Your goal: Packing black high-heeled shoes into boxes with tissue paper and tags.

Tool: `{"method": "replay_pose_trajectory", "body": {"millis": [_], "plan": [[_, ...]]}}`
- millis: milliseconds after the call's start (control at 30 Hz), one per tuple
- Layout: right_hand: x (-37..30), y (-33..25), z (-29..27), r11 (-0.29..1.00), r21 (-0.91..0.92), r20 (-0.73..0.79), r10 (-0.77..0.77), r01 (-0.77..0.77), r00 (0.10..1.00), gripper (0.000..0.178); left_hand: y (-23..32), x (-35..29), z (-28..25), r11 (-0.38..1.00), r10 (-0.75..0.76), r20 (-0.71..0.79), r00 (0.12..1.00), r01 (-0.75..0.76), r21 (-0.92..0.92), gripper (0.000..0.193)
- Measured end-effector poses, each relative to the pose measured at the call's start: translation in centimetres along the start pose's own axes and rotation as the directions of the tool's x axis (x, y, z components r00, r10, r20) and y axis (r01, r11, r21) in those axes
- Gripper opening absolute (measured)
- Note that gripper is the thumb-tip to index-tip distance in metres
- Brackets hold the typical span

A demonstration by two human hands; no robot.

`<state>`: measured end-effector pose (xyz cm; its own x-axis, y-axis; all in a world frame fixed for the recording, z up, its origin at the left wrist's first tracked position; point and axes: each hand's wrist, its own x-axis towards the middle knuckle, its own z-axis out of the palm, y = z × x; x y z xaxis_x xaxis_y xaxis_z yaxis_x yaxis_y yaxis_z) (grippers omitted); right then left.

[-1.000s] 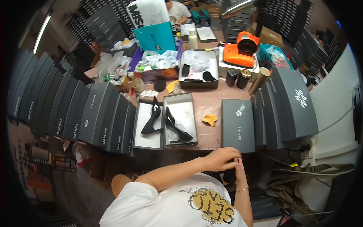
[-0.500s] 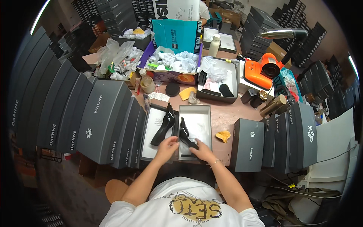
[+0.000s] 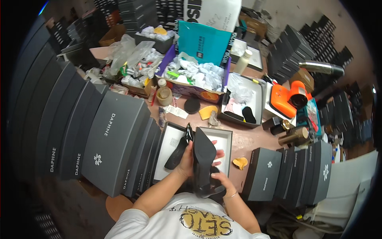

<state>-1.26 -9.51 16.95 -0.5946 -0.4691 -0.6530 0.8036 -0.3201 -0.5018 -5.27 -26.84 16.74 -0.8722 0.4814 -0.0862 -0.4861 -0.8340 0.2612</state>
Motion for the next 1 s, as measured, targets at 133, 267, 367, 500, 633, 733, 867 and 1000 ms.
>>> {"method": "replay_pose_trajectory", "body": {"millis": [133, 267, 367, 500, 633, 733, 867, 1000], "plan": [[0.8, -1.8, -3.4, 0.912, -0.408, 0.319, 0.193, -0.050, 0.928, 0.039, -0.4, -1.3, 0.1, 0.999, 0.010, -0.161, 0.987, -0.004, 0.032, 0.081], [1.6, -3.8, -6.5, 0.828, -0.520, -0.025, -0.261, 0.211, 0.965, 0.034, -0.9, -4.3, -3.3, 0.969, 0.065, -0.382, 0.922, 0.034, 0.247, 0.073], [1.5, -1.9, -5.7, 0.576, -0.776, 0.069, -0.328, 0.257, 0.942, 0.034, -2.4, -4.7, -3.3, 0.971, 0.144, -0.356, 0.923, -0.062, 0.232, 0.084], [-0.9, -1.0, -4.7, 0.615, -0.674, 0.468, -0.074, 0.410, 0.881, 0.034, -1.2, -4.4, -2.8, 0.976, 0.125, -0.364, 0.923, -0.048, 0.214, 0.084], [9.9, -8.3, -3.7, 0.249, -0.728, 0.532, -0.383, 0.639, 0.755, 0.037, 0.1, -5.5, -5.4, 0.989, 0.136, -0.411, 0.901, -0.145, 0.010, 0.078], [19.6, -13.8, 0.9, -0.119, -0.726, 0.628, -0.515, 0.677, 0.583, 0.041, 0.4, -4.2, -6.2, 0.989, 0.109, -0.488, 0.866, -0.145, -0.035, 0.072], [32.5, -15.1, 3.4, -0.506, -0.636, 0.771, -0.428, 0.582, 0.471, 0.040, 0.2, -1.5, -7.0, 0.968, 0.143, -0.393, 0.908, -0.212, -0.137, 0.063], [37.5, -14.6, 1.8, -0.645, -0.598, 0.766, -0.286, 0.476, 0.575, 0.034, 0.6, -0.4, -6.9, 0.989, 0.080, -0.420, 0.904, -0.125, -0.079, 0.054]]}}
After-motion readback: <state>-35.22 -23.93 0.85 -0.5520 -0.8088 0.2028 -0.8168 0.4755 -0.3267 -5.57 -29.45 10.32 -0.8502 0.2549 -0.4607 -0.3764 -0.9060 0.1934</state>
